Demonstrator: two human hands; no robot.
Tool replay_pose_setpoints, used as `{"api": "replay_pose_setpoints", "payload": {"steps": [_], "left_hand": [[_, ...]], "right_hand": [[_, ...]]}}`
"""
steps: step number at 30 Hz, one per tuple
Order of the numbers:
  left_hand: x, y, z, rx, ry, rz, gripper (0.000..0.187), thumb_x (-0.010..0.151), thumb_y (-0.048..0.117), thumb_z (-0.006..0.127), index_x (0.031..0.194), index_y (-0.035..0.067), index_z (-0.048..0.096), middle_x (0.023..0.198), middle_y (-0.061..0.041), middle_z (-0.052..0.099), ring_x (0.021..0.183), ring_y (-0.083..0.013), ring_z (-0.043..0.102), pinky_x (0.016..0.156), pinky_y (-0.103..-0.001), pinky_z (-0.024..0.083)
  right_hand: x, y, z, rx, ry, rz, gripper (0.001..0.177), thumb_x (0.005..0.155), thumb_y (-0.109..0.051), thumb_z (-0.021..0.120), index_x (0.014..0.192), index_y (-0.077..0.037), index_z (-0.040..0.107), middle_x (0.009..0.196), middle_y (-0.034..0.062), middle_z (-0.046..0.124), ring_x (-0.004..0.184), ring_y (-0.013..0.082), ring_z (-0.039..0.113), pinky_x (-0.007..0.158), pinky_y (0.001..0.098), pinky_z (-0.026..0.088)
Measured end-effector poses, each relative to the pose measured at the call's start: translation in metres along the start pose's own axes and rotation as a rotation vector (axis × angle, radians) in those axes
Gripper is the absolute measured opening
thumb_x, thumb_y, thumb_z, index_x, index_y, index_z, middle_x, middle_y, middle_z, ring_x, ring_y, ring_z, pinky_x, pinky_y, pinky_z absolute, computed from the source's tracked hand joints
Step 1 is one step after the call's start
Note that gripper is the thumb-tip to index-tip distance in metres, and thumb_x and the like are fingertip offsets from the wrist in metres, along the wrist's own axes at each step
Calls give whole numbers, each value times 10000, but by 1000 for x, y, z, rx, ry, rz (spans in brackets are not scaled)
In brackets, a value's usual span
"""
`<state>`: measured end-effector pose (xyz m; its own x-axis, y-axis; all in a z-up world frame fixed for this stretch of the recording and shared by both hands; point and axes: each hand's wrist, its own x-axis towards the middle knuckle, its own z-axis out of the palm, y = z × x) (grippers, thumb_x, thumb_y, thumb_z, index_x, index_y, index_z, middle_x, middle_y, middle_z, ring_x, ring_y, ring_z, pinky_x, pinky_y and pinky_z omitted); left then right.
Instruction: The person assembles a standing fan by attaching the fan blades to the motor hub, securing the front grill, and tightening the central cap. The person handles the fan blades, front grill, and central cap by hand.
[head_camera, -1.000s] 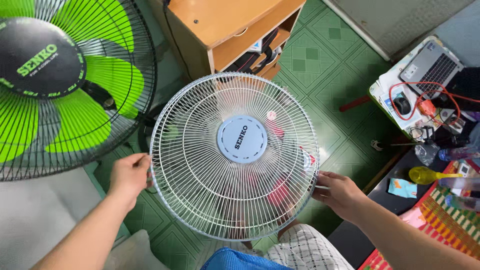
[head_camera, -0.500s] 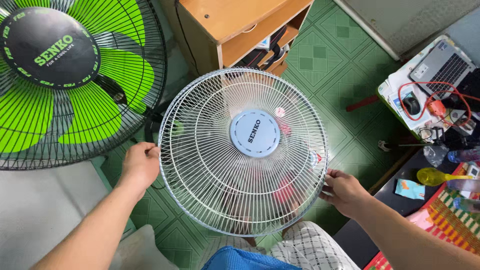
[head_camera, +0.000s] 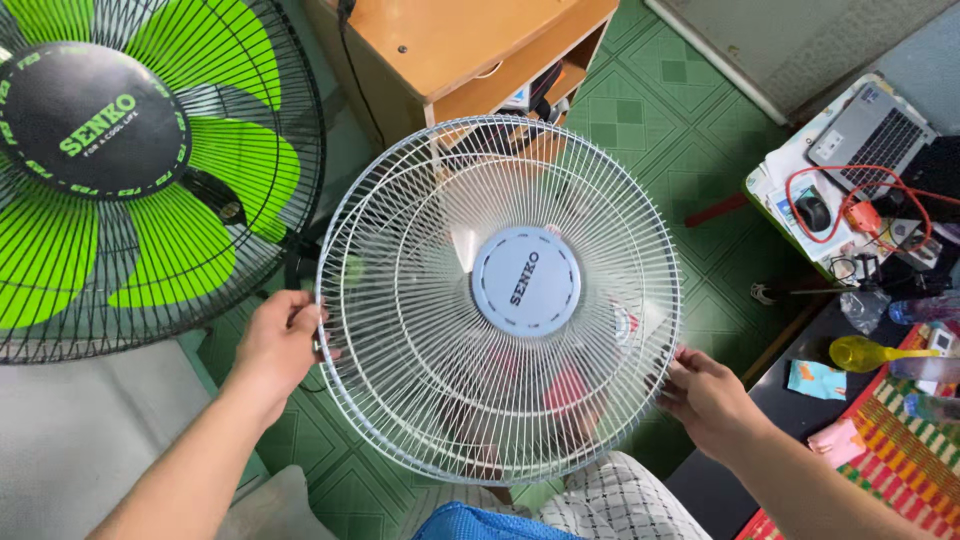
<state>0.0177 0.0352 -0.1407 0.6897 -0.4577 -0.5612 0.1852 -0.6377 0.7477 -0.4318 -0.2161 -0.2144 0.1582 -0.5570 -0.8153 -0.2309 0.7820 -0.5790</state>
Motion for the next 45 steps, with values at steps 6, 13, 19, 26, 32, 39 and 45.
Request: {"api": "replay_pose_setpoints", "payload": {"steps": [6, 13, 19, 26, 32, 39, 45], "left_hand": [[-14, -8, -15, -78, -14, -3, 236, 1056, 117, 480, 1224, -4, 594, 1084, -122, 678, 874, -206, 664, 765, -392, 604], [-25, -4, -27, 20, 61, -17, 237, 1061, 114, 475, 1235, 3, 590, 1128, -96, 680, 905, -185, 662, 798, -376, 588], [-6, -26, -27, -49, 42, -33, 245, 1066, 113, 484, 1234, -26, 596, 1065, -124, 690, 843, -213, 672, 766, -382, 600], [13, -49, -11, 104, 106, 4, 212, 1043, 127, 556, 1188, 17, 663, 1026, -74, 731, 835, -171, 657, 717, -341, 545], [10, -55, -5, 88, 135, 0, 198, 1032, 118, 572, 1168, 12, 669, 1033, -71, 727, 837, -146, 662, 718, -316, 559], [13, -63, -8, 104, 146, 5, 205, 1044, 108, 554, 1185, 5, 661, 1027, -69, 731, 819, -154, 660, 714, -328, 551], [14, -58, -4, 85, 128, -72, 220, 1045, 123, 547, 1221, 28, 639, 1060, -59, 707, 838, -148, 642, 709, -337, 544]], "right_hand": [[-44, -9, 11, 13, 22, -18, 223, 1017, -73, 506, 1229, -30, 562, 1084, 76, 655, 954, 199, 621, 909, 399, 524], [-63, -24, 27, -48, -20, 8, 239, 1030, -109, 491, 1238, -19, 567, 1110, 109, 651, 992, 226, 623, 929, 420, 524], [-54, -22, 30, -77, -66, 1, 223, 1033, -111, 490, 1223, -22, 565, 1118, 92, 651, 1016, 218, 608, 960, 420, 497], [-23, -8, 28, -97, -48, -2, 214, 1031, -92, 490, 1218, -18, 564, 1131, 101, 654, 1070, 230, 629, 1023, 440, 506], [-16, -6, 26, -155, -21, 14, 214, 1040, -99, 492, 1223, -28, 576, 1134, 92, 648, 1069, 222, 623, 1015, 442, 502], [-15, -9, 39, -171, -12, 16, 198, 1047, -106, 482, 1203, -27, 575, 1124, 102, 646, 1068, 230, 626, 1017, 448, 519], [-21, -12, 42, -197, 47, 60, 189, 1052, -106, 494, 1203, -38, 586, 1128, 109, 644, 1078, 236, 624, 1039, 448, 517]]}}
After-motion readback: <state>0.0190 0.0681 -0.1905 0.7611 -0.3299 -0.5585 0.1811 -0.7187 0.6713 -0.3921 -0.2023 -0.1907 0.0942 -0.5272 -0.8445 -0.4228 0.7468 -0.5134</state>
